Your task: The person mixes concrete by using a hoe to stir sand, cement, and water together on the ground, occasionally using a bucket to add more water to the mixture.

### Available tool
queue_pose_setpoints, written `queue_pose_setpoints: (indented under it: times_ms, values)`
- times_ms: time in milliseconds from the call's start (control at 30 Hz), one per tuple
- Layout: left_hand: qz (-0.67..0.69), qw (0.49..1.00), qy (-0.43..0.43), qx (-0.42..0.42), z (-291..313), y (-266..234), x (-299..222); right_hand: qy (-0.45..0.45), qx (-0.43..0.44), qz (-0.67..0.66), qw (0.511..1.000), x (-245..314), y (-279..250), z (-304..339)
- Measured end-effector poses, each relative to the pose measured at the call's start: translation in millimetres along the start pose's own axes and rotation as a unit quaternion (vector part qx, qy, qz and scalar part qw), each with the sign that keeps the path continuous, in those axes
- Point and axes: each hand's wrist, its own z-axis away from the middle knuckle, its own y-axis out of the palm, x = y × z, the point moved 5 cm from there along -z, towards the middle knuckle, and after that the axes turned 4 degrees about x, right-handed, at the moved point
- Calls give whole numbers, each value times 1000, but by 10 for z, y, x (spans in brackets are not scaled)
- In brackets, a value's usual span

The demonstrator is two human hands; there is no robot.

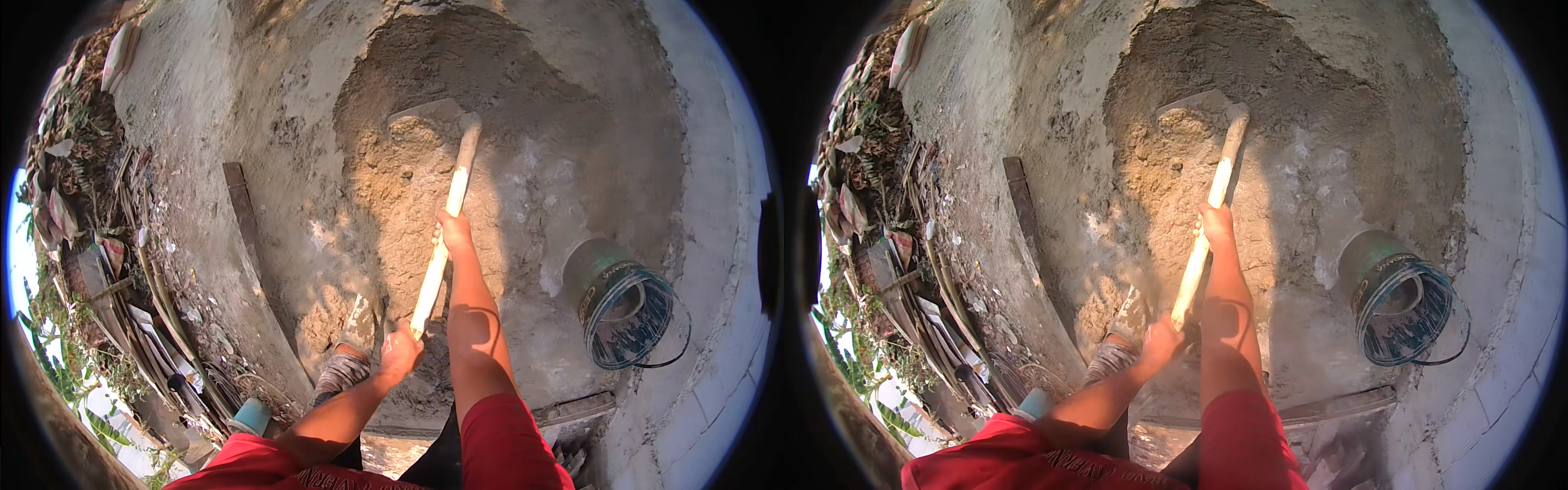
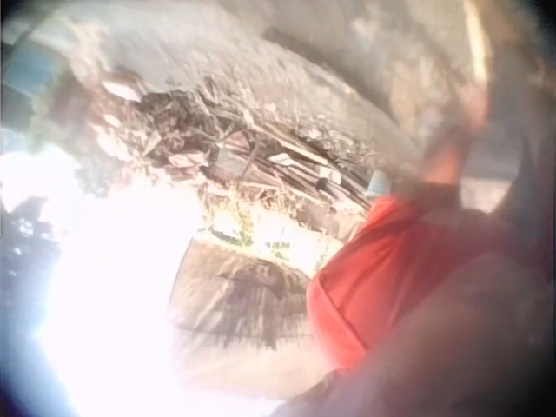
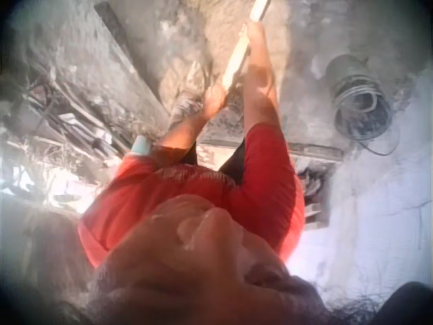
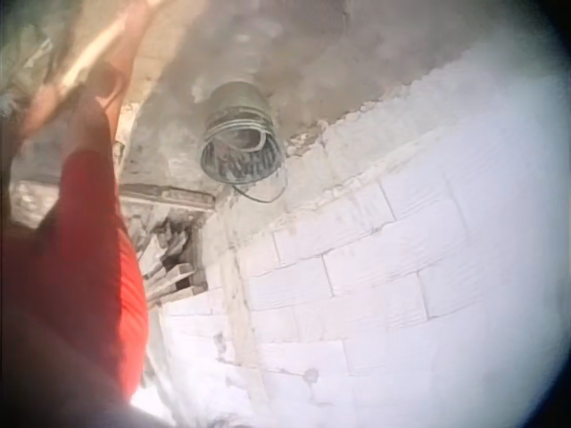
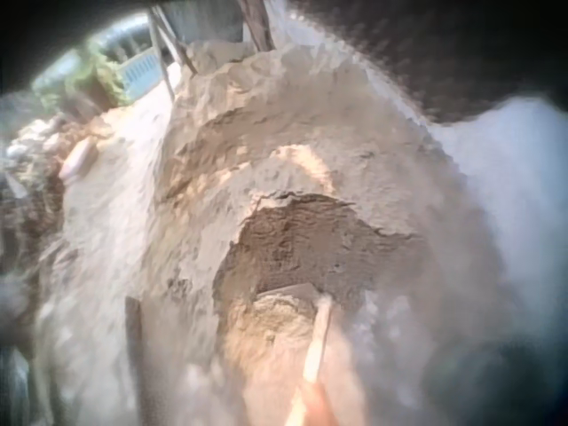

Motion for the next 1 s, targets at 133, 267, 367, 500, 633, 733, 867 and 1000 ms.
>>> queue_pose_setpoints:
  times_ms: [133,267,367,500,633,733,867,1000]
  values:
    - [-9,994,-8,111,719,350,422,70,-30,-82,994,-1112,-669,626]
    - [-60,971,-39,227,1697,243,1034,126,-151,-152,969,-2015,-960,1825]
    - [-45,977,-40,207,2125,112,1195,87,-173,-116,974,-1553,-637,2558]
    - [30,981,36,186,2133,-74,685,-153,-103,-28,982,-989,-1271,2902]
    - [18,974,207,88,1975,-767,45,-185,-386,-118,896,-943,-3155,3330]
    - [40,986,70,148,1909,-1111,-223,-151,-551,-132,810,-1055,-4954,3712]
    - [-84,978,188,-30,1544,-1719,-452,-80,-460,-95,879,-522,-5864,3478]
    - [-264,932,199,-150,988,-2092,-1566,-2,-346,-42,937,-352,-6115,3139]
